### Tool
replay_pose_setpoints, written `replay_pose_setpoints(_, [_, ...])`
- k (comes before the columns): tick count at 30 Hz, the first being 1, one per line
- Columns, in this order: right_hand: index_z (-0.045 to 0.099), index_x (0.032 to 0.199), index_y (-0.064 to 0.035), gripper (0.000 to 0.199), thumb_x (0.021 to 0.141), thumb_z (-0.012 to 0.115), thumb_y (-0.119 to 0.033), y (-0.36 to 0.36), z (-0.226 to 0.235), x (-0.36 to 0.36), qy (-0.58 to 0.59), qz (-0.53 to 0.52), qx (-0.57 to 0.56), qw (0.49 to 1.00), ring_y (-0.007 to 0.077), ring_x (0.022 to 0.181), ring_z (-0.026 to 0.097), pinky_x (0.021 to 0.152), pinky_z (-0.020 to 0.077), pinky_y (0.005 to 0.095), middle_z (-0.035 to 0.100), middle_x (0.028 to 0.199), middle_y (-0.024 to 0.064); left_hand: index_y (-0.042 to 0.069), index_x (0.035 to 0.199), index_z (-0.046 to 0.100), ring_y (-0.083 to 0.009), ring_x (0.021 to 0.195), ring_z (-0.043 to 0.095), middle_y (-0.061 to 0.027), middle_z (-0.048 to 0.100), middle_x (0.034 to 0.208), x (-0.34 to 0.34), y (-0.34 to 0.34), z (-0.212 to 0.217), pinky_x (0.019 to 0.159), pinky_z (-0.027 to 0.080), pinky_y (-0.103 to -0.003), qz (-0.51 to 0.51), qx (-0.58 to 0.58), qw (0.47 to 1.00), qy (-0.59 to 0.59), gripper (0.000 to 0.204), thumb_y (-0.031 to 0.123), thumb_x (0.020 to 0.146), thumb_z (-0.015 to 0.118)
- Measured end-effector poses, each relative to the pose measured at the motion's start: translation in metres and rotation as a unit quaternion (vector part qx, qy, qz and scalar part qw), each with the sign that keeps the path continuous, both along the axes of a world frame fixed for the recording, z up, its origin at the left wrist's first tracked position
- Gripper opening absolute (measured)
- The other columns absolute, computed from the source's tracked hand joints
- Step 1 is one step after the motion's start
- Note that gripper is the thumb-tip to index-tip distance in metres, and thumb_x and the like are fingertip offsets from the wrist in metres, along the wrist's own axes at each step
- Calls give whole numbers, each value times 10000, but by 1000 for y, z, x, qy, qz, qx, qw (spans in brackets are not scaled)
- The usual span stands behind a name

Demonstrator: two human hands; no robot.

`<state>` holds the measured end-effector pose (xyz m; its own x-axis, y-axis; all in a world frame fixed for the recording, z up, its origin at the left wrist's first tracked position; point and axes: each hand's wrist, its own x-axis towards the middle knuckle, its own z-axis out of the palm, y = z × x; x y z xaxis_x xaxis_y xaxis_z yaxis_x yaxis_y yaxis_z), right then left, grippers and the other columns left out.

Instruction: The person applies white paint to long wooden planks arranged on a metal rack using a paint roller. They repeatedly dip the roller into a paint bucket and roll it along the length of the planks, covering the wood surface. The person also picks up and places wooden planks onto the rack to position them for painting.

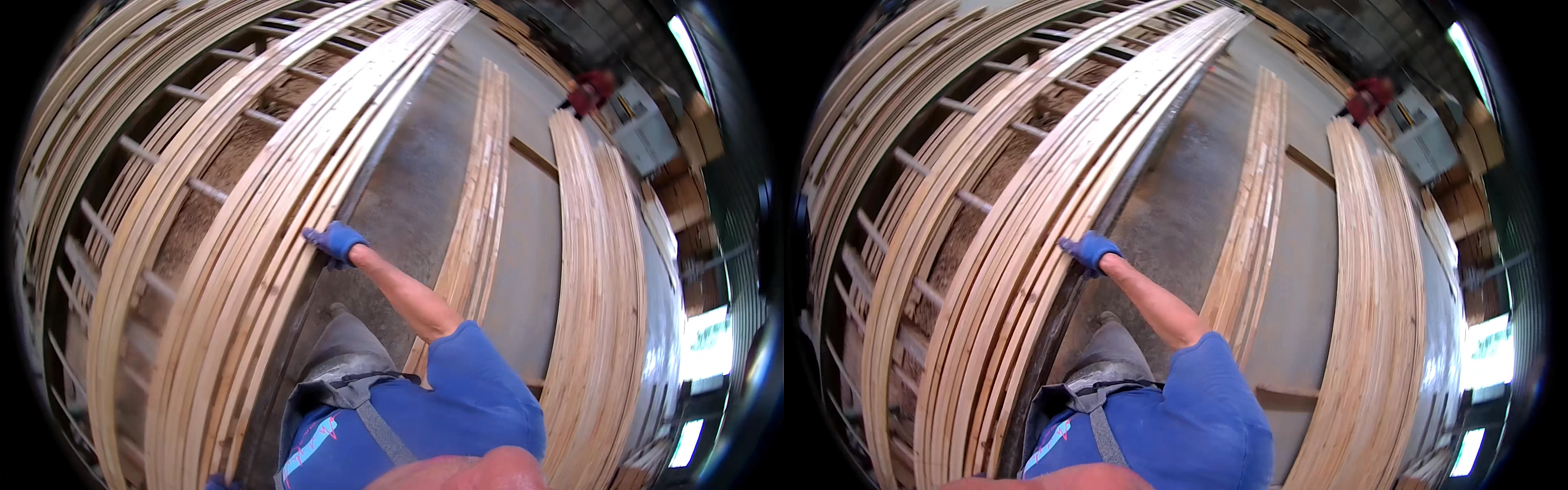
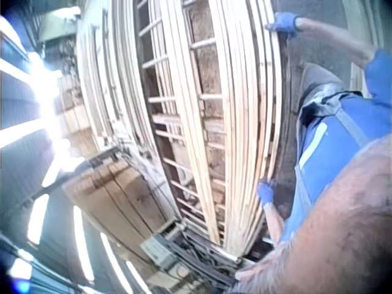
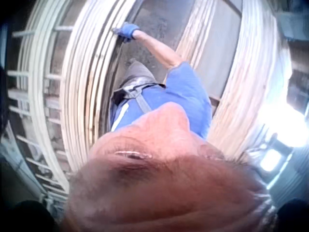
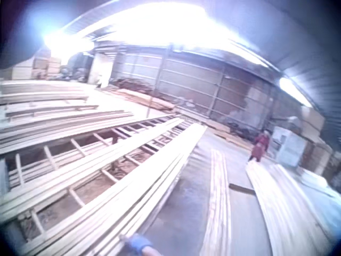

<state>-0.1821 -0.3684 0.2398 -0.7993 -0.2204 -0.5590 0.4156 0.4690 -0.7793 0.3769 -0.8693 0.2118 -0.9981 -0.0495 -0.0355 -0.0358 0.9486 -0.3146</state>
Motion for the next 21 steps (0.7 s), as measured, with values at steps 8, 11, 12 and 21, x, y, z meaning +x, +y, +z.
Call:
replay_pose_setpoints(8, [719, 817, -39, 674, 895, 497, -671, 28, 42, -27, 5, 328, 95, 940, 220, 693, 719, 609, 564, 358, 730, 909, 170, 54, 1001, 619, -404, 789, 665, -216, 679, 912, -30, 0, 21, 708, 521, -511, 137, 81, 947, -281, 465, 503, 882, 597])
replay_pose_setpoints(11, [661, 1149, -64, 353, 992, 527, -351, 99, 116, -82, -88, 66, -45, 993, 256, 678, 721, 626, 603, 362, 732, 870, 166, 53, 1068, 620, -371, 853, 662, -200, 680, 961, -19, 3, 7, 752, 518, -472, 201, 51, 942, -262, 445, 460, 889, 591])
replay_pose_setpoints(12, [615, 1216, -32, 333, 995, 503, -255, 127, 146, -108, 65, -4, -43, 997, 283, 818, 730, 637, 611, 390, 714, 989, 212, 49, 1091, 622, -358, 881, 658, -195, 678, 984, -16, 0, -3, 773, 515, -451, 232, 70, 942, -234, 434, 434, 894, 590])
replay_pose_setpoints(21, [625, 1242, -178, 436, 901, 641, -450, -21, 107, -26, 410, 589, 101, 689, 281, 1041, 649, 890, 511, 396, 672, 1128, 148, -19, 1172, 632, -403, 954, 636, -261, 654, 1004, 13, 24, -54, 865, 516, -425, 360, 152, 921, -8, 484, 144, 717, 669])
